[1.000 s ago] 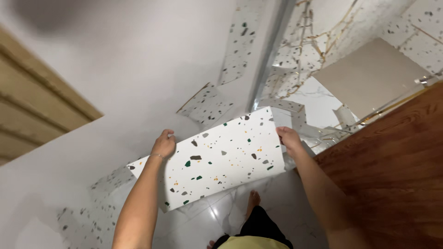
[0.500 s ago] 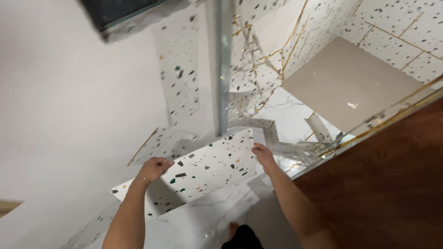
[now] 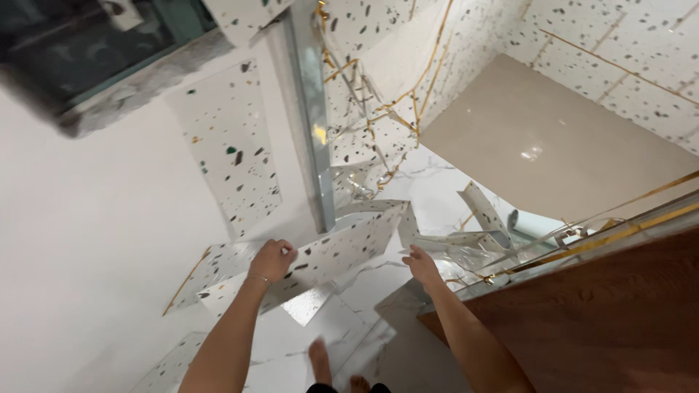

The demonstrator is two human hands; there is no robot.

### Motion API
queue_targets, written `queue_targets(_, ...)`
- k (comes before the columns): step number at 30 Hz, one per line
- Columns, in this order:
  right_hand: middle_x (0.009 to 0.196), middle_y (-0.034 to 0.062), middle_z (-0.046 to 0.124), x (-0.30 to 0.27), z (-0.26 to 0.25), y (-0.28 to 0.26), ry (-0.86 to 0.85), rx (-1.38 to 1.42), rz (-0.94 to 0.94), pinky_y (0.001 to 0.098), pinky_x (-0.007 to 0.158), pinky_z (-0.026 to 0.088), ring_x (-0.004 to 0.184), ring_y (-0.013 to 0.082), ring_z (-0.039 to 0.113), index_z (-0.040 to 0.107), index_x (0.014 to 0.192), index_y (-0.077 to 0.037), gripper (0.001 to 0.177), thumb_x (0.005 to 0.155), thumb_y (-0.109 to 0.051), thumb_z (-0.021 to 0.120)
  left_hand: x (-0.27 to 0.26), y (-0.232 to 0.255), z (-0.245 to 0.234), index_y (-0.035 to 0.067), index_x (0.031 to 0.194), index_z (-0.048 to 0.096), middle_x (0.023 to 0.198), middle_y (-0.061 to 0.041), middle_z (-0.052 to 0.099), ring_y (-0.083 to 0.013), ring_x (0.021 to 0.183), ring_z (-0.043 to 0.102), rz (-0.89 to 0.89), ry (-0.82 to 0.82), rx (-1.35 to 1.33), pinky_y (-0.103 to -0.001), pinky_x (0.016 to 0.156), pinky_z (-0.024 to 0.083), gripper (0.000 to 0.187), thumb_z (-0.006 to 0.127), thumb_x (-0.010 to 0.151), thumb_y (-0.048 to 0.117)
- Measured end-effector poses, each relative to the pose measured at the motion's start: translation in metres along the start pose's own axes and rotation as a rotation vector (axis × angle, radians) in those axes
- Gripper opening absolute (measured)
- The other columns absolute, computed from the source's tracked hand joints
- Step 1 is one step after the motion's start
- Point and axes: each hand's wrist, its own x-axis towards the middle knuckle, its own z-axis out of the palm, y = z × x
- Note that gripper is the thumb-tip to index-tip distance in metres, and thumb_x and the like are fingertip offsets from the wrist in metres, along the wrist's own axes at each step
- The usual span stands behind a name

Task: The person installs terrazzo-patterned wall tiles in a bathroom. They peel off the backing film, position the tiles against the wall, and press them into place. The person also applies gold trim strips between the tiles.

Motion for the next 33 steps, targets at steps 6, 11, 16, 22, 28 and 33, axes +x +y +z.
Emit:
queue_targets(6,0.128,0.0096,0.069,0.013,-0.022,0.0,0.008,0.018,-0.009,0.0362,0.084,0.053,0.098,0.0198,0.067,0.046,0.153,-0.01,0.072,0.087,-0.028,0.07,0.083,0.011,0.038,0.014,0.121,0.065,0.11,-0.012,0.068,-0.0293,0.102,0.067,0.165,-0.163,-0.008,-0.04,0.094,0.053,0.038,0.067,0.091,0.037)
queue_targets(11,0.123,0.0126,0.073,0.022,-0.046,-0.014,0.116,0.144,0.029,0.0335,0.077,0.051,0.09,0.0196,0.068,0.046,0.153,-0.009,0.071,0.088,-0.024,0.07,0.135,0.037,0.065,0.015,0.12,0.067,0.106,-0.01,0.074,-0.0286,0.102,0.069,0.247,-0.296,0.0,-0.039,0.092,0.054,0.036,0.067,0.09,0.035)
queue_targets(16,0.123,0.0129,0.074,0.034,-0.044,-0.02,0.212,0.133,-0.023,0.0312,0.076,0.054,0.088,0.0189,0.069,0.047,0.153,-0.01,0.071,0.088,-0.023,0.071,0.176,0.065,0.073,0.014,0.12,0.067,0.101,-0.01,0.076,-0.0281,0.096,0.071,0.303,-0.309,-0.068,-0.039,0.089,0.055,0.035,0.066,0.089,0.03)
queue_targets(22,0.129,0.0167,0.069,0.073,-0.045,-0.037,0.196,0.157,-0.013,0.038,0.076,0.055,0.09,0.0223,0.068,0.031,0.16,-0.016,0.085,0.085,-0.021,0.072,0.203,0.099,0.066,0.014,0.118,0.068,0.097,-0.007,0.075,-0.0248,0.09,0.072,0.282,-0.281,-0.131,-0.037,0.086,0.056,0.032,0.065,0.089,0.028)
queue_targets(28,0.132,0.0177,0.064,0.138,-0.052,-0.069,0.306,-0.089,-0.145,0.0447,0.097,0.051,0.115,0.0311,0.063,0.02,0.162,-0.026,0.09,0.088,-0.018,0.07,0.217,0.126,0.06,0.016,0.116,0.07,0.094,-0.007,0.076,-0.0234,0.086,0.073,0.218,-0.16,-0.195,-0.036,0.083,0.057,0.028,0.063,0.091,0.027)
queue_targets(33,0.128,0.0152,0.068,0.181,-0.054,-0.095,0.284,-0.255,-0.248,0.0433,0.101,0.051,0.116,0.0337,0.065,0.027,0.16,-0.032,0.084,0.087,-0.015,0.067,0.218,0.145,0.067,0.019,0.115,0.071,0.093,-0.006,0.076,-0.0226,0.086,0.072,0.151,-0.122,-0.182,-0.035,0.081,0.056,0.026,0.063,0.091,0.029)
